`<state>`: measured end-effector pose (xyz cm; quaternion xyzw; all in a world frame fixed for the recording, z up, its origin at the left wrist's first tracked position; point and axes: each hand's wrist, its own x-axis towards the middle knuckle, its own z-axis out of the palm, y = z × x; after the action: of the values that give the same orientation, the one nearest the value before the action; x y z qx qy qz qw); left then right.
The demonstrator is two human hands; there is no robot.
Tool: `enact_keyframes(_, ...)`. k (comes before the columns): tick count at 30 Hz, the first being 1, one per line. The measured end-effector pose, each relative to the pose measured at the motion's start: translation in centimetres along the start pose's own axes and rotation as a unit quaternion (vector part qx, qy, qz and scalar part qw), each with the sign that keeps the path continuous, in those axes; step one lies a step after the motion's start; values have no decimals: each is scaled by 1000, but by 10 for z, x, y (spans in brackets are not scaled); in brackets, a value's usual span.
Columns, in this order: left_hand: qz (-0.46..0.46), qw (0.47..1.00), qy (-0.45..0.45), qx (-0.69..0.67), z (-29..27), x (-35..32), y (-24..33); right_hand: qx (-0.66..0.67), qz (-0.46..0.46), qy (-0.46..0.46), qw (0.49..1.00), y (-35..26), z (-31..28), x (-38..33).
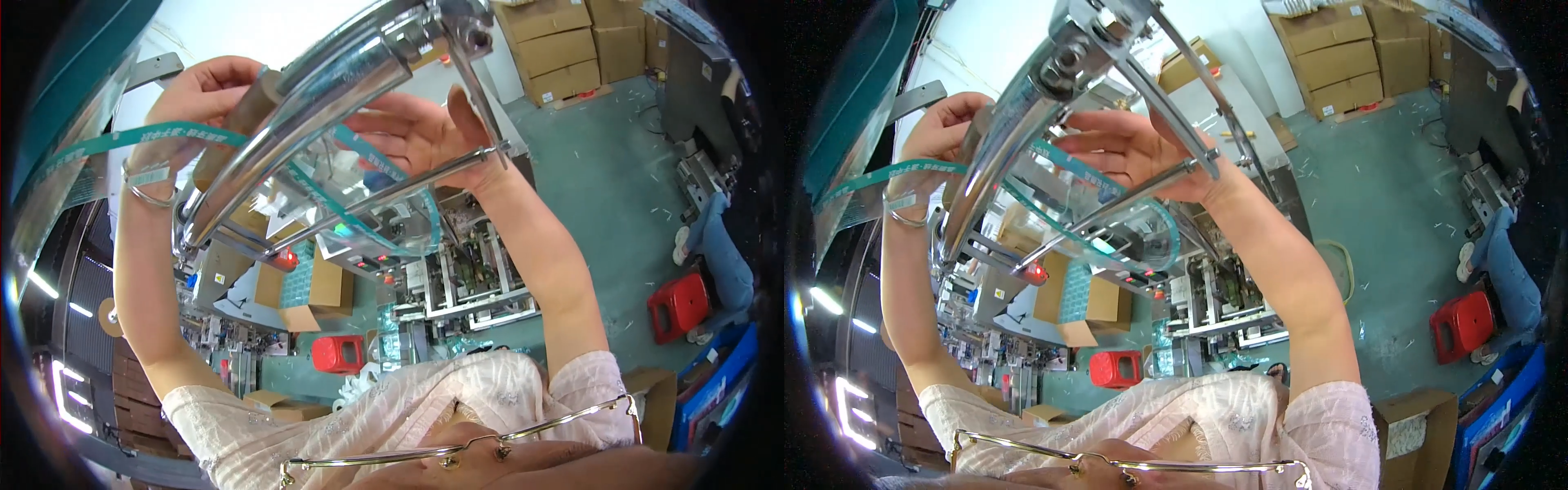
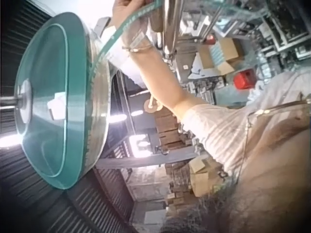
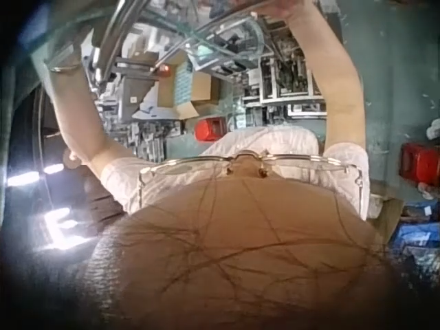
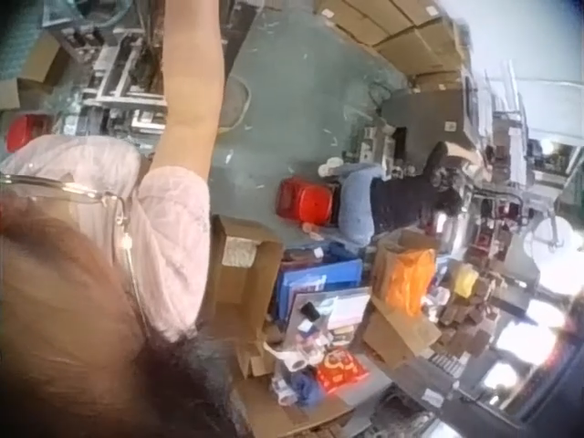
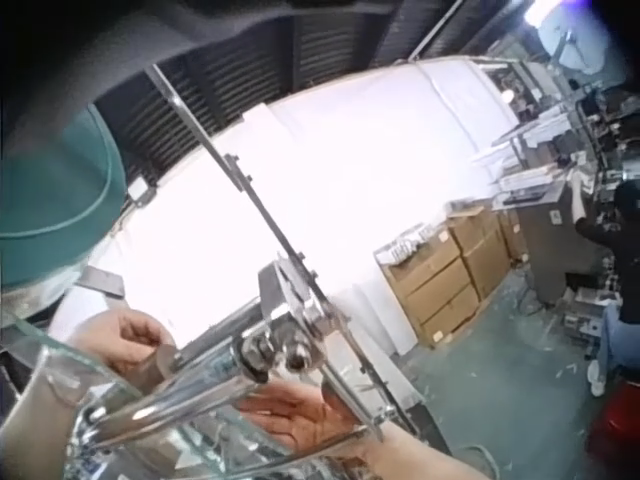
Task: Setting up a plastic film roll on an automated packaging machine and operating the control interface to package products.
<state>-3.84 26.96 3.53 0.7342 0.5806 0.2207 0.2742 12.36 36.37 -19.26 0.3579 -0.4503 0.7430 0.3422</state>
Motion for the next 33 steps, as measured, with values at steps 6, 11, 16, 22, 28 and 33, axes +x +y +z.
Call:
enact_keyframes(6, 73, 994, 74, -18, 0, 29, -8, 2, -99, 149, 984, 0, -16, -7)
enact_keyframes(11, 78, 985, -12, 154, -31, 81, -60, -76, -197, 313, 926, -5, -14, 8)
enact_keyframes(16, -1, 976, -20, 219, -22, 104, -91, -241, -136, 328, 903, 0, -35, 29)
enact_keyframes(22, -52, 922, -3, 383, -17, 105, -72, -173, -48, 206, 962, 9, -110, 68)
enact_keyframes(28, -80, 908, 7, 412, -16, 120, -79, -55, -17, 175, 983, 9, -85, 69)
enact_keyframes(33, 32, 892, 66, 446, -48, 68, -51, -651, -21, 186, 736, 9, -77, 56)
